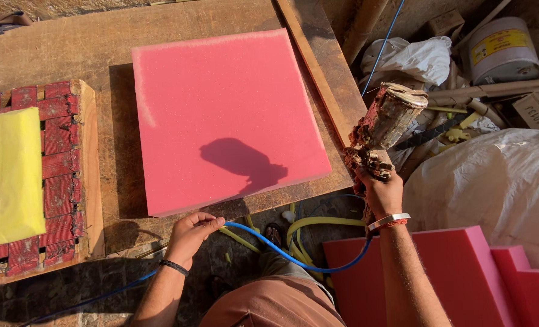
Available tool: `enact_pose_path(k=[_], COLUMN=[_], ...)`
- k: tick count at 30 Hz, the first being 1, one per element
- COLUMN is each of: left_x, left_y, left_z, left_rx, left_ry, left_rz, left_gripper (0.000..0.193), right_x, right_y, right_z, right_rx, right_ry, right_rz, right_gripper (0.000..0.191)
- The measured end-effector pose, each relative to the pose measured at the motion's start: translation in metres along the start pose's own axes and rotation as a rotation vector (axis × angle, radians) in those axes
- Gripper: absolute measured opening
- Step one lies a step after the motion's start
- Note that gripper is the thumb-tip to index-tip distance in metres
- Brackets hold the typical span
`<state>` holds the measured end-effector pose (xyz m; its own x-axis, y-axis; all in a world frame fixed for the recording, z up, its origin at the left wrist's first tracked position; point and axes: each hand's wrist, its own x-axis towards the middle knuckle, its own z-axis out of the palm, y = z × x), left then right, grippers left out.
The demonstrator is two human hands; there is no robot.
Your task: The person holds a spray gun connected to a blue hose and sprays liquid onto a large pink foam sheet on a workbench, moving the gun across the surface. They then lift and reposition the foam sheet, press it flat with both hands, and handle another foam block on the bench.
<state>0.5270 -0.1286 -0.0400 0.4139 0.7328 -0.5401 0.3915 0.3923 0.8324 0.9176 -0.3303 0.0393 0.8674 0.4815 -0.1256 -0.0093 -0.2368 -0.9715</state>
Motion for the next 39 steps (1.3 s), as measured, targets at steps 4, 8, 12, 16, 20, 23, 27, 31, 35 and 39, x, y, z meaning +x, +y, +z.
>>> enact_pose_path(k=[4,8,12,16,20,23,27,31,35,39], left_x=[-0.023,-0.043,-0.06,-0.074,-0.087,-0.094,-0.097,-0.1,-0.111,-0.124], left_y=[-0.014,-0.03,-0.047,-0.065,-0.08,-0.091,-0.102,-0.113,-0.123,-0.127], left_z=[-0.01,-0.024,-0.048,-0.073,-0.098,-0.117,-0.145,-0.173,-0.2,-0.221], left_rx=[0.037,0.036,0.028,0.007,0.017,-0.074,-0.017,-0.045,-0.096,-0.159], left_ry=[-0.063,-0.078,-0.064,-0.027,0.026,0.04,0.11,0.166,0.223,0.262], left_rz=[0.026,0.03,0.019,0.046,0.041,0.096,0.119,0.171,0.165,0.184], left_gripper=[0.025,0.026,0.025,0.026,0.027,0.026,0.028,0.029,0.027,0.026], right_x=[-0.054,-0.097,-0.132,-0.159,-0.182,-0.194,-0.202,-0.208,-0.216,-0.226], right_y=[0.006,0.002,-0.006,-0.014,-0.017,-0.017,-0.018,-0.021,-0.027,-0.038], right_z=[-0.015,-0.017,-0.003,0.019,0.044,0.065,0.094,0.129,0.167,0.198], right_rx=[0.004,-0.038,0.018,0.055,0.075,0.088,0.085,0.059,0.033,0.003], right_ry=[0.025,0.083,0.102,0.04,-0.038,-0.104,-0.204,-0.273,-0.351,-0.462], right_rz=[0.019,0.009,0.008,-0.046,-0.048,-0.042,-0.06,-0.048,-0.006,-0.018], right_gripper=[0.011,0.012,0.024,0.03,0.023,0.021,0.015,0.012,0.01,0.011])
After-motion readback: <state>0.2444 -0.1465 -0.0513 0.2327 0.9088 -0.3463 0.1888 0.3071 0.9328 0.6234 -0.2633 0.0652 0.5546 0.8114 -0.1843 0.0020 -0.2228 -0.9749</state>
